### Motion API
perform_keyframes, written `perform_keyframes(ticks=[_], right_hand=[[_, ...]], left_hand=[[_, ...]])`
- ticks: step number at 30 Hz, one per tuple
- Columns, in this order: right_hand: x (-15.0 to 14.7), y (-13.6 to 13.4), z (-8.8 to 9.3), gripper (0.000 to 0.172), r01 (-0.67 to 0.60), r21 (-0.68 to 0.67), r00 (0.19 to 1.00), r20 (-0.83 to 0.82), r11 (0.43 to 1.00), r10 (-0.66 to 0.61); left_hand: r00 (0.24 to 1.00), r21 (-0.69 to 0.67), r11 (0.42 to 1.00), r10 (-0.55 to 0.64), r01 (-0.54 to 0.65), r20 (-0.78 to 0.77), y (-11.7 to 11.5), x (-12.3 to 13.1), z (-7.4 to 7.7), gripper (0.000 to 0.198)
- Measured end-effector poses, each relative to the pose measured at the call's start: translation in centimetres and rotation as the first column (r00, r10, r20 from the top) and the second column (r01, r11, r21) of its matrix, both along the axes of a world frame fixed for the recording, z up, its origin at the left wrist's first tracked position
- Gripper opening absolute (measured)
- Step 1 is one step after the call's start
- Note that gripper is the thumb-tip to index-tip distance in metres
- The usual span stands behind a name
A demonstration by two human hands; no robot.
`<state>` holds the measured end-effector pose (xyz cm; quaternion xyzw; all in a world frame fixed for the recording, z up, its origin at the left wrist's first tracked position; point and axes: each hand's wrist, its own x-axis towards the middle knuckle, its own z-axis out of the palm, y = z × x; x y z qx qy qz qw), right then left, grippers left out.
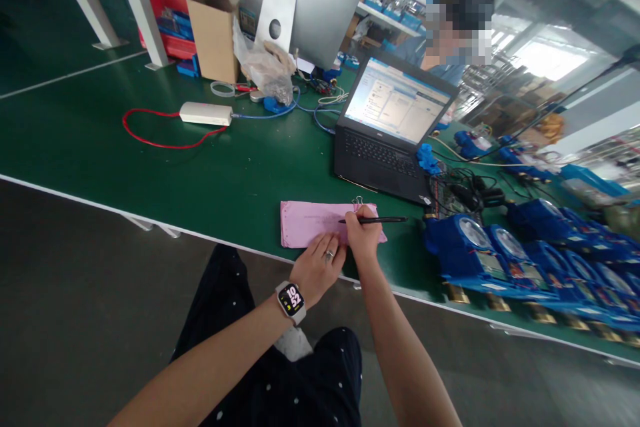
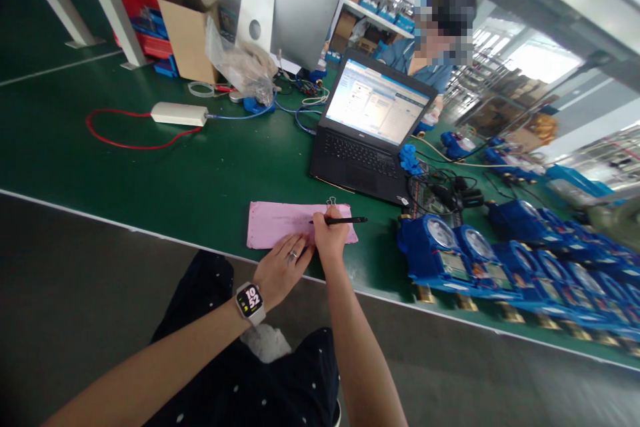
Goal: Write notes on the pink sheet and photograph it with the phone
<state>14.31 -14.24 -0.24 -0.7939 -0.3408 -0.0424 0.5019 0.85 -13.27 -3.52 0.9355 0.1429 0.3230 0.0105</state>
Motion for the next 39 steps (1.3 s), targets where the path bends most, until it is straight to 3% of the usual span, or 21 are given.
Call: perform_keyframes(ticks=[25,39], right_hand=[[0.03,-0.02,-0.06,0.025,-0.006,-0.047,1.0,0.028,0.999,0.008],[0.74,-0.88,0.2,0.025,0.058,0.081,0.976,-0.215,0.995,-0.039]], left_hand=[[0.999,-0.027,1.0,-0.01,0.01,-0.032,-0.05,0.0,0.01,0.028],[0.998,0.022,1.0,-0.019,0.02,-0.058,0.22,0.04,-0.7,0.03]])
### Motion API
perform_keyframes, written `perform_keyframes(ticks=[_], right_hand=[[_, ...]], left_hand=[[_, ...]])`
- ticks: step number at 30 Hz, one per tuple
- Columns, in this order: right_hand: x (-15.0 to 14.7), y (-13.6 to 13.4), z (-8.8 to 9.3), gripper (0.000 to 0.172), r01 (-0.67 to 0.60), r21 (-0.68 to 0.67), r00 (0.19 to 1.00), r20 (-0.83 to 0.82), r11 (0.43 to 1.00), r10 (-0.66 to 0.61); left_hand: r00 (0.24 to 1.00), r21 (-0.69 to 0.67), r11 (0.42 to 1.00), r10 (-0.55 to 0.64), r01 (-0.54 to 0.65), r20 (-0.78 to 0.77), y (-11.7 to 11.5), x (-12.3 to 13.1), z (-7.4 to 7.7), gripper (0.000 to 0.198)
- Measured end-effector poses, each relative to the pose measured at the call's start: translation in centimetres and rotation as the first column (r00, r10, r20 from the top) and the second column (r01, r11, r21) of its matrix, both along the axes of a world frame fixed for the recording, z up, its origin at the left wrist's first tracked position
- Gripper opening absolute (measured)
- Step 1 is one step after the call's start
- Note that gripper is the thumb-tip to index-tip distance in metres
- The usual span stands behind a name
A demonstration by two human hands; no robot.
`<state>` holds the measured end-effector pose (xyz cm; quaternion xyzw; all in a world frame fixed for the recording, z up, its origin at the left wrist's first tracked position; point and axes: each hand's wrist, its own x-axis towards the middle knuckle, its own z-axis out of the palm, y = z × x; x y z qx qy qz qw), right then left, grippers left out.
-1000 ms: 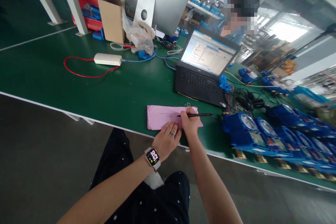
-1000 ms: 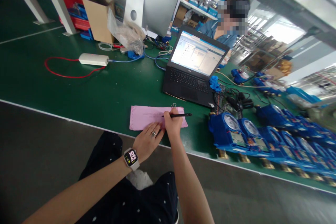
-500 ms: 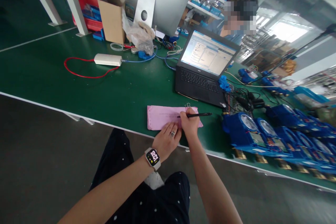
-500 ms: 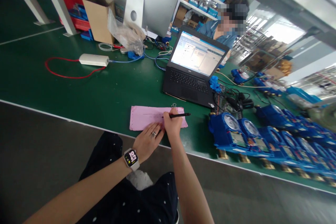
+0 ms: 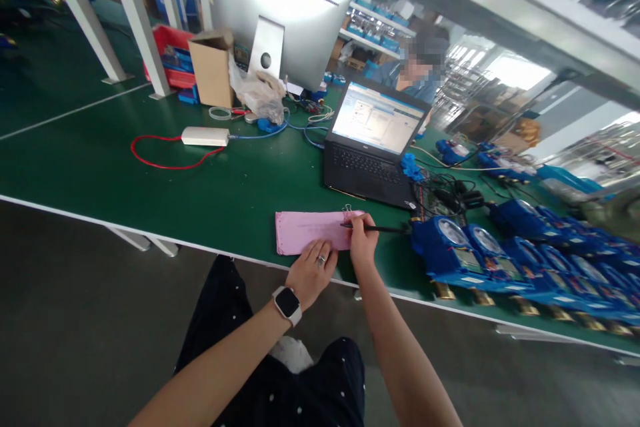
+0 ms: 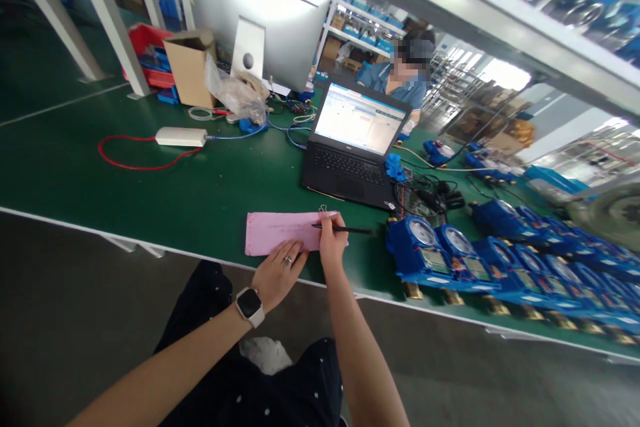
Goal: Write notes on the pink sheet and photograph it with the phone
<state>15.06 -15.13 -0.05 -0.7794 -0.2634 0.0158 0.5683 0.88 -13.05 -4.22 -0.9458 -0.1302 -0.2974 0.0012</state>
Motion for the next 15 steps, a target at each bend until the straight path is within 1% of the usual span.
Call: perform_keyframes(ticks=[2,4,6,7,8,10,11,12,13,14,15], right_hand=[[0.9,-1.2,0.6,0.024,-0.005,-0.027,0.998,-0.058,1.0,0.004],[2.3,-2.9,1.4,0.025,0.013,-0.071,0.997,-0.08,0.997,-0.019],[3.7,-4.8,2.5,0.033,0.043,-0.117,0.996,-0.07,0.992,-0.051],[4.3,-5.8,2.9,0.038,0.066,-0.166,0.997,-0.04,0.984,-0.073],[4.7,-6.8,3.3,0.044,0.094,-0.235,0.996,0.013,0.967,-0.093],[4.8,-8.6,3.6,0.05,0.165,-0.39,0.979,0.173,0.906,-0.104],[4.5,-9.3,3.5,0.052,0.2,-0.449,0.963,0.256,0.871,-0.089],[3.9,-10.1,3.2,0.052,0.222,-0.479,0.943,0.328,0.849,-0.062],[3.2,-10.8,2.7,0.052,0.223,-0.475,0.923,0.385,0.851,-0.027],[2.4,-11.5,2.1,0.051,0.209,-0.457,0.901,0.435,0.865,0.012],[1.4,-12.3,1.4,0.049,0.183,-0.432,0.876,0.48,0.883,0.053]], left_hand=[[1.0,0.009,1.0,0.003,-0.003,0.001,0.1,-0.1,0.0,0.031],[1.0,0.001,1.0,-0.003,0.003,-0.01,0.2,-0.3,0.1,0.033],[0.999,-0.03,0.999,-0.014,0.013,-0.034,0.3,-0.5,0.4,0.035],[0.999,-0.047,0.999,-0.019,0.017,-0.041,0.3,-0.7,0.6,0.036],[0.999,-0.064,0.998,-0.022,0.019,-0.043,0.4,-0.8,0.9,0.037],[1.0,-0.088,0.996,-0.01,0.009,-0.014,0.3,-1.3,1.6,0.041],[1.0,-0.089,0.996,-0.003,0.004,0.012,0.1,-1.8,1.9,0.043],[0.999,-0.085,0.996,-0.003,0.007,0.042,-0.1,-2.4,2.1,0.045],[0.997,-0.079,0.997,-0.011,0.017,0.076,-0.6,-3.4,2.2,0.046],[0.995,-0.075,0.996,-0.032,0.039,0.099,-1.1,-4.6,2.0,0.047],[0.992,-0.075,0.994,-0.069,0.077,0.103,-1.7,-6.1,1.5,0.047]])
